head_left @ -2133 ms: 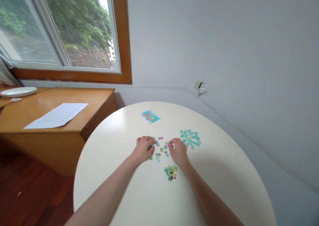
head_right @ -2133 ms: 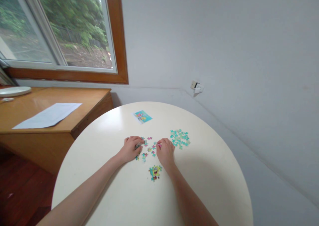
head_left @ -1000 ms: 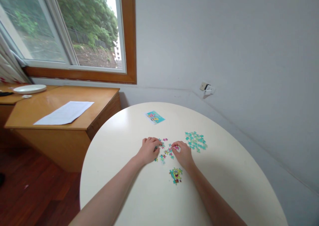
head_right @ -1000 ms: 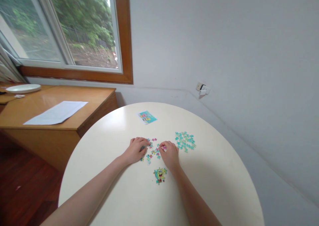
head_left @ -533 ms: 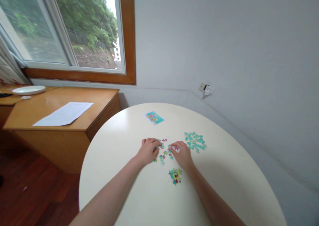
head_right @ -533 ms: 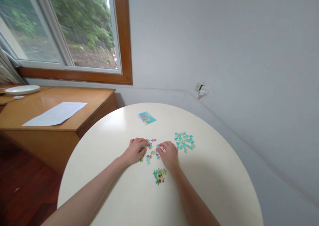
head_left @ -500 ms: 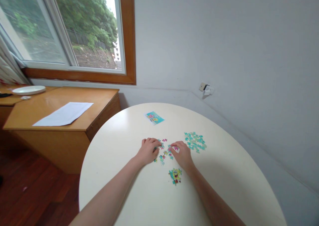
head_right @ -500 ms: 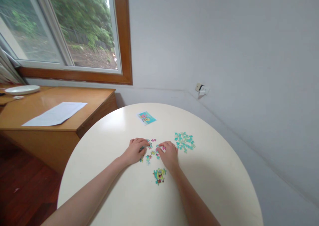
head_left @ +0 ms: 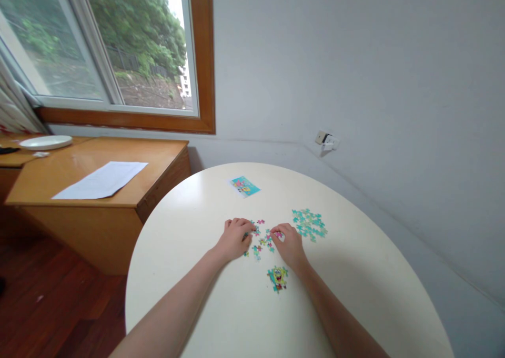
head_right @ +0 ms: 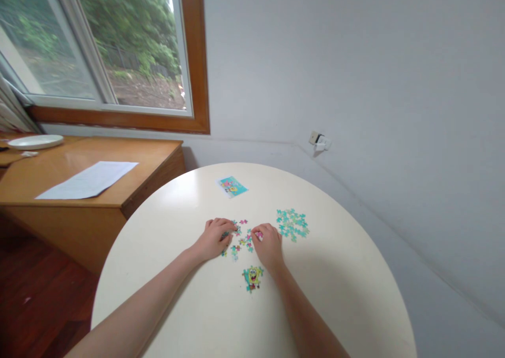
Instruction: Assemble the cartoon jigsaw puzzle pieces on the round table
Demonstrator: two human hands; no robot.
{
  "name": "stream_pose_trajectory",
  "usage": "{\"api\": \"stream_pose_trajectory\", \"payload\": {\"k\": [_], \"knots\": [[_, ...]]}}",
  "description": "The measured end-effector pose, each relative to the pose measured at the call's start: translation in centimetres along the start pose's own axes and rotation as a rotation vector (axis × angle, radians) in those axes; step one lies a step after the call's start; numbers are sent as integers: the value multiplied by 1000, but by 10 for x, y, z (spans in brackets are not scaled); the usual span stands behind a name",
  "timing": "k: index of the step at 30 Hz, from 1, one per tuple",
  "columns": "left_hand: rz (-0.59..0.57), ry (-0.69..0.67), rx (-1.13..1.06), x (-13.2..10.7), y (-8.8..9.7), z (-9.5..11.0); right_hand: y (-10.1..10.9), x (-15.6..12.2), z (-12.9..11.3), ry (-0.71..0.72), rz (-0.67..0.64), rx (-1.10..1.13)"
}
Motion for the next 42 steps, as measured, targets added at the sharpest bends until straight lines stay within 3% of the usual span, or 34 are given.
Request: {"api": "stream_pose_trajectory", "payload": {"k": [24, 42], "knots": [[6, 0, 2, 0, -1, -2, -3, -2, -1, -4, 15, -88], [11, -14, -8, 0, -1, -3, -1, -1, -1, -3, 59, -27]]}}
Point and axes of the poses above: each hand's wrist, its own x-axis towards the middle knuckle, its own y-axis out of the back of the hand, z = x × y, the point moved 1 cm from there along x, towards the middle knuckle, and after that the axes turned 14 degrees about -x, right-handed, at the moved point
